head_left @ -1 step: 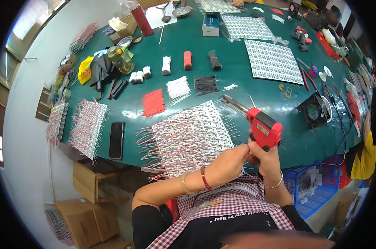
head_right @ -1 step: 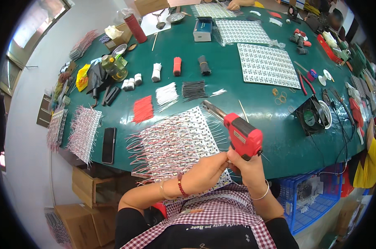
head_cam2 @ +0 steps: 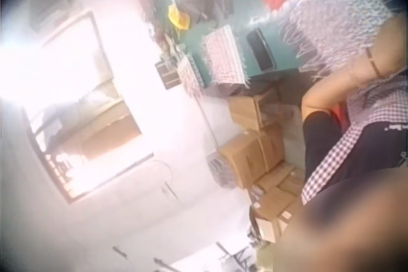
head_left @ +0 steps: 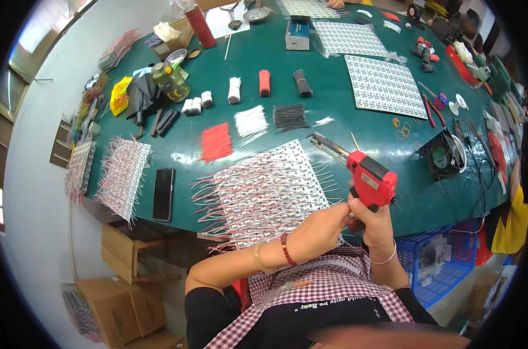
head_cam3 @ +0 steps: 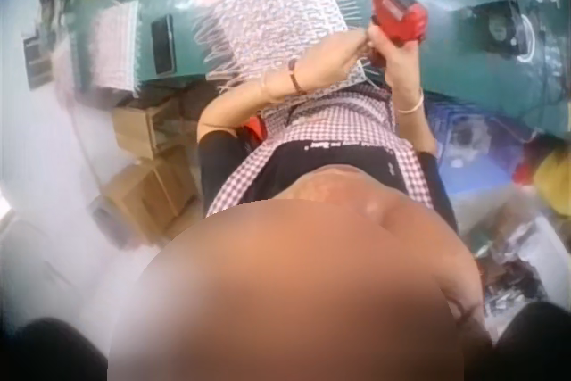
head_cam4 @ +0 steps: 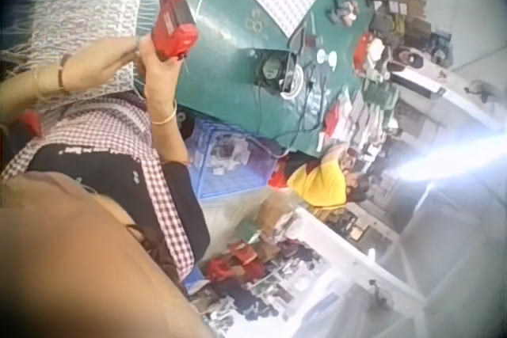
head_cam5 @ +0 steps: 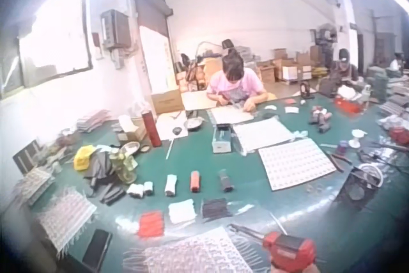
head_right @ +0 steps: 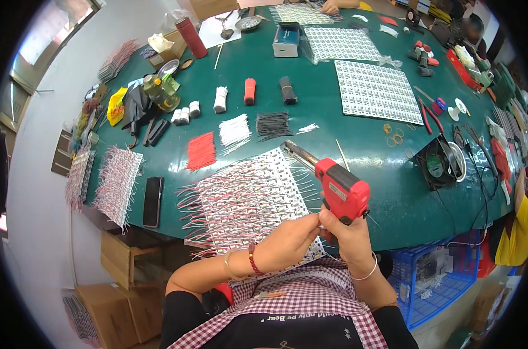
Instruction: The person solders wires onto a large sheet of LED components at a workstation using a soldering iron.
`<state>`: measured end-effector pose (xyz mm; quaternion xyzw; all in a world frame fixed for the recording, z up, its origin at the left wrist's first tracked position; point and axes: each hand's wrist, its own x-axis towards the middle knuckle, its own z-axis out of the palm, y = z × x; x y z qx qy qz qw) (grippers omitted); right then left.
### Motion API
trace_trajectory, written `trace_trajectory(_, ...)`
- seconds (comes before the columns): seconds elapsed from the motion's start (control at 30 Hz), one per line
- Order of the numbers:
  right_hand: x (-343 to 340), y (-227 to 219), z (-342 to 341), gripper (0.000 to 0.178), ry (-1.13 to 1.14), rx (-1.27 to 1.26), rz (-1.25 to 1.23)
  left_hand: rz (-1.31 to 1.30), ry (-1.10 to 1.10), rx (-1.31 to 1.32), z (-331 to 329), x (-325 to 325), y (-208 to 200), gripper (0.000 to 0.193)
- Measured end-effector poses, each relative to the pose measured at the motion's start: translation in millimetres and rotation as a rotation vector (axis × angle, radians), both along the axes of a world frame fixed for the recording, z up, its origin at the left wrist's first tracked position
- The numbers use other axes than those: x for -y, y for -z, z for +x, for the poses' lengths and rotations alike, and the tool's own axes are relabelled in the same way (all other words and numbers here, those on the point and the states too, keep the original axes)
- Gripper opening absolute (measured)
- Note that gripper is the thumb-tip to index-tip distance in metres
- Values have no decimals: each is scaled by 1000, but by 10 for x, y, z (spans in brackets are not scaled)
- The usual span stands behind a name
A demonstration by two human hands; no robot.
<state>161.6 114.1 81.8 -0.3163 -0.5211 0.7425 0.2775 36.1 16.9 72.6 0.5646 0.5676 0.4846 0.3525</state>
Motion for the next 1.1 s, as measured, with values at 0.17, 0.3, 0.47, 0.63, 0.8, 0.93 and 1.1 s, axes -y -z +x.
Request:
trace_trajectory(0.17,1,56,54,40,-59,-171,-144,-77,-4,-45,-21,48,49,10)
trace_trajectory(0.3,33,110,62,40,-60,-8,-51,-92,-32,-88,38,62,128,9)
trace_trajectory(0.47,30,29,120,44,-23,-12,-137,-83,-34,-40,30,86,155,6)
trace_trajectory(0.63,54,-5,125,42,-20,-7,-134,-126,8,-63,23,126,90,6)
trace_trajectory(0.8,32,24,167,41,-97,-24,-205,-146,-17,-122,34,156,20,5)
trace_trajectory(0.93,40,32,161,40,-133,-21,-242,-68,-6,-150,19,171,16,4)
trace_trajectory(1.1,132,60,152,25,-52,-3,-146,-99,-50,-194,46,169,53,7)
